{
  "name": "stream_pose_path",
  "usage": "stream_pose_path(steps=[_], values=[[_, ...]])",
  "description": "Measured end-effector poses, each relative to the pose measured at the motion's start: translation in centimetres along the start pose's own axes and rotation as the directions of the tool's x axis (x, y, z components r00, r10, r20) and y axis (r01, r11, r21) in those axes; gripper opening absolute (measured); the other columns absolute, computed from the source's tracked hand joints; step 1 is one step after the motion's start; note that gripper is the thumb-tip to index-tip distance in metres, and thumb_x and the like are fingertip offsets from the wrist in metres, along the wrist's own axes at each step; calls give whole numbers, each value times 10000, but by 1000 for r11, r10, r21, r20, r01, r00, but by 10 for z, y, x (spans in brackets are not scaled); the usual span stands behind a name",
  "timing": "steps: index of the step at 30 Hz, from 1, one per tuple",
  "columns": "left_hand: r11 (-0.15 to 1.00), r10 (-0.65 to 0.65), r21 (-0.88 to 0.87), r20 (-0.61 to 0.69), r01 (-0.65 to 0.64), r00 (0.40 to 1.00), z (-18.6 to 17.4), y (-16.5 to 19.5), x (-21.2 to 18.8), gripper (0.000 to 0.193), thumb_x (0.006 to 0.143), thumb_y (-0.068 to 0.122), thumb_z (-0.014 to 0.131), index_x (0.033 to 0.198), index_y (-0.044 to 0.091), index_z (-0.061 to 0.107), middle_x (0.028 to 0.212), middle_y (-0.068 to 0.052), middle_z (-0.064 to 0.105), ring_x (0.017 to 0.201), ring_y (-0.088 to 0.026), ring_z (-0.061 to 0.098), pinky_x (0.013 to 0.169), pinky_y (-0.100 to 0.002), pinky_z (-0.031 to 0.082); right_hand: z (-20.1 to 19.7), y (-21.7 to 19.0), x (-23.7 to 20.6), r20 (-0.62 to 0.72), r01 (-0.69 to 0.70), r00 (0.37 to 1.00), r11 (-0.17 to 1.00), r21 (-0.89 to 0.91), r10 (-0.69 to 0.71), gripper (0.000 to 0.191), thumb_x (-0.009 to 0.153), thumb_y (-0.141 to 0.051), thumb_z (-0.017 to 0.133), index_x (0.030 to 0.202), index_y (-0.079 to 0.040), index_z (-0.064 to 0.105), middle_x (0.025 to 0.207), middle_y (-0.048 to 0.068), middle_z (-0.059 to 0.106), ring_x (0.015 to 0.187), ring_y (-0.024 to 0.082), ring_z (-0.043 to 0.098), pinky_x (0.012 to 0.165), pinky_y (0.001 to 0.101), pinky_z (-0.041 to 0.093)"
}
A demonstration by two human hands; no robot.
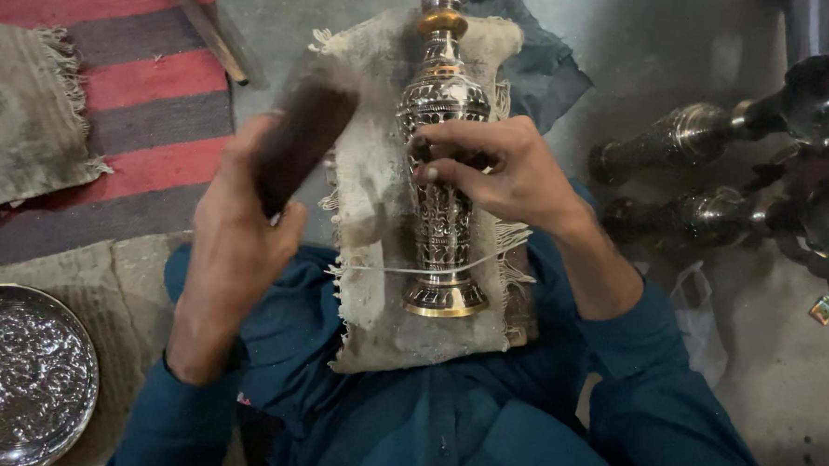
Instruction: The person uses a small chisel and a wooden mallet to engrave intricate patterns onto a silver-colored metal vase. The vase is secured on a cloth pad on the person's lap, and the person repeatedly strikes the chisel to create detailed designs.
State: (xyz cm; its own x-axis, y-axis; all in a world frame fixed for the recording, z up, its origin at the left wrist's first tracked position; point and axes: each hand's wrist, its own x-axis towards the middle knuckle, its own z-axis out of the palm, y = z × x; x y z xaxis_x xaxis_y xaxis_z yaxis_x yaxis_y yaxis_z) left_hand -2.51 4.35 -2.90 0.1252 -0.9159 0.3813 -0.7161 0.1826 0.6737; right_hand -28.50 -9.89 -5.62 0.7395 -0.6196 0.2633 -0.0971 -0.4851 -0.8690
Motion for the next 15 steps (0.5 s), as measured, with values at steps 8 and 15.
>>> stream_pose_path(steps=[8,15], values=[[938,-57,344,67,31,996,1,1,-1,711,821,-34,735,1453,183,491,1082,-198,617,1051,-407,649,897,-507,514,-1,3,2,25,43,999,997,-58,-42,311,942,2,736,1250,-19,704,1013,102,799,887,163,799,772,272,664],[896,-33,442,137,-32,990,2,-3,-1,757,791,-27,777,1468,186,514,987,-211,616,971,-406,651,914,-517,515,-2,7,1,24,74,997,996,-40,-73,308,956,-6,724,1263,-5,693,1016,101,796,895,167,801,795,287,666]])
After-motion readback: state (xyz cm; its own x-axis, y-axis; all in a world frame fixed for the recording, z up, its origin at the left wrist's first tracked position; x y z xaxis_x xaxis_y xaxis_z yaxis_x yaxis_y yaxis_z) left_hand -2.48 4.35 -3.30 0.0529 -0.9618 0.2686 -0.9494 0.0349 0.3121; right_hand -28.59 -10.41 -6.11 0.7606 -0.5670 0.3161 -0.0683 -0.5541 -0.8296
